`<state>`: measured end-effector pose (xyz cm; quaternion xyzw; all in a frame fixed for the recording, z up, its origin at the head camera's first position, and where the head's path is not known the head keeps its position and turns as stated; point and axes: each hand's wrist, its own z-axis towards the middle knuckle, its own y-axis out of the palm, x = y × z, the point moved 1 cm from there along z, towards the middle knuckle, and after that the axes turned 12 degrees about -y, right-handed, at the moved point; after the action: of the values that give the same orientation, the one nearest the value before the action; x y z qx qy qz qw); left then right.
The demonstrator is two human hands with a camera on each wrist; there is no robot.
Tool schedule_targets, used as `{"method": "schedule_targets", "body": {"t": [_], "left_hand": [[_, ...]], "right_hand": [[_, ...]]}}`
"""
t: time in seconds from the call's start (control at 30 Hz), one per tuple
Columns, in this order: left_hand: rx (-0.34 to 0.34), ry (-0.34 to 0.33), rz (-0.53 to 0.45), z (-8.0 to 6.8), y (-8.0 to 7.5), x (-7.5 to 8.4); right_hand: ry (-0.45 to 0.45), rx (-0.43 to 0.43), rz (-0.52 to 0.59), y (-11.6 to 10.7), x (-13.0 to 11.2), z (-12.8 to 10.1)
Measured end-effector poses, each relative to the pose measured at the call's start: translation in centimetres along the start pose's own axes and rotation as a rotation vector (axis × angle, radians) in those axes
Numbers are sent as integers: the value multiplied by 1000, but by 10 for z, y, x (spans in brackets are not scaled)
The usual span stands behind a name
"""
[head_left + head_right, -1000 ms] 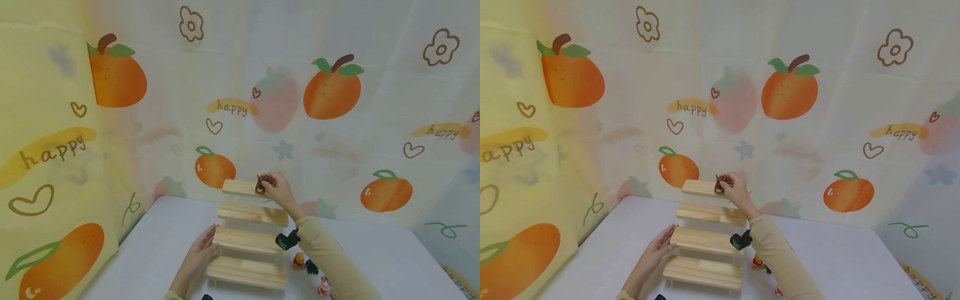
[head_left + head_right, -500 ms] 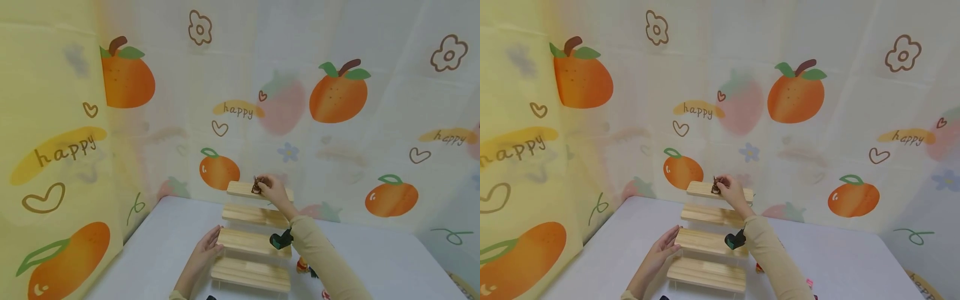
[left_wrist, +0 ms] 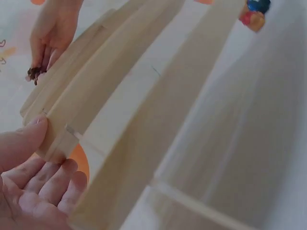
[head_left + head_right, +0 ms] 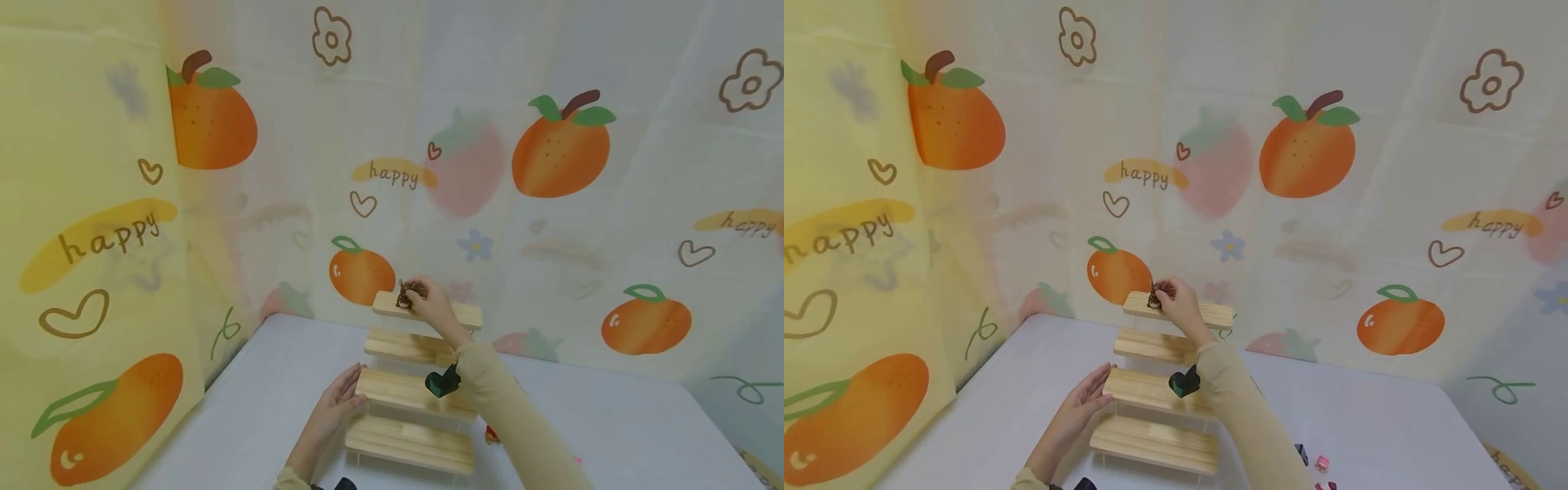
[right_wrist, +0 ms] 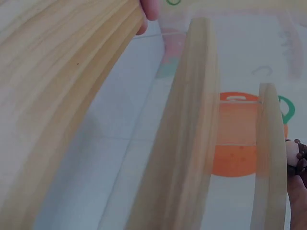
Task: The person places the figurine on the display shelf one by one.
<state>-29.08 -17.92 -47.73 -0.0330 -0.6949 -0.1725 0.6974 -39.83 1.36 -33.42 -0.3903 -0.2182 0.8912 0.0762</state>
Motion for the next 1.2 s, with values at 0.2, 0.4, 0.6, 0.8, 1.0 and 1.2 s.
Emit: {"method": "schedule_targets", "body": {"t": [0.2, 0.4, 0.6, 0.8, 1.0, 1.2], "left_hand": [[-12, -15, -120, 2, 0, 0], [9, -33, -134, -1, 4, -1], [11, -32, -109, -1, 7, -1], [17, -7, -88, 1, 6, 5], [15, -35, -85, 0, 8, 4], [64, -53, -72, 1, 7, 5]], "right_hand": [[-9, -28, -25, 3, 0, 6], [55, -34, 74, 5, 6, 3], [84, -72, 158, 6, 7, 6], [78, -86, 170, 9, 4, 12], [100, -84, 190, 8, 6, 8], [123, -100, 230, 5, 0, 10]]}}
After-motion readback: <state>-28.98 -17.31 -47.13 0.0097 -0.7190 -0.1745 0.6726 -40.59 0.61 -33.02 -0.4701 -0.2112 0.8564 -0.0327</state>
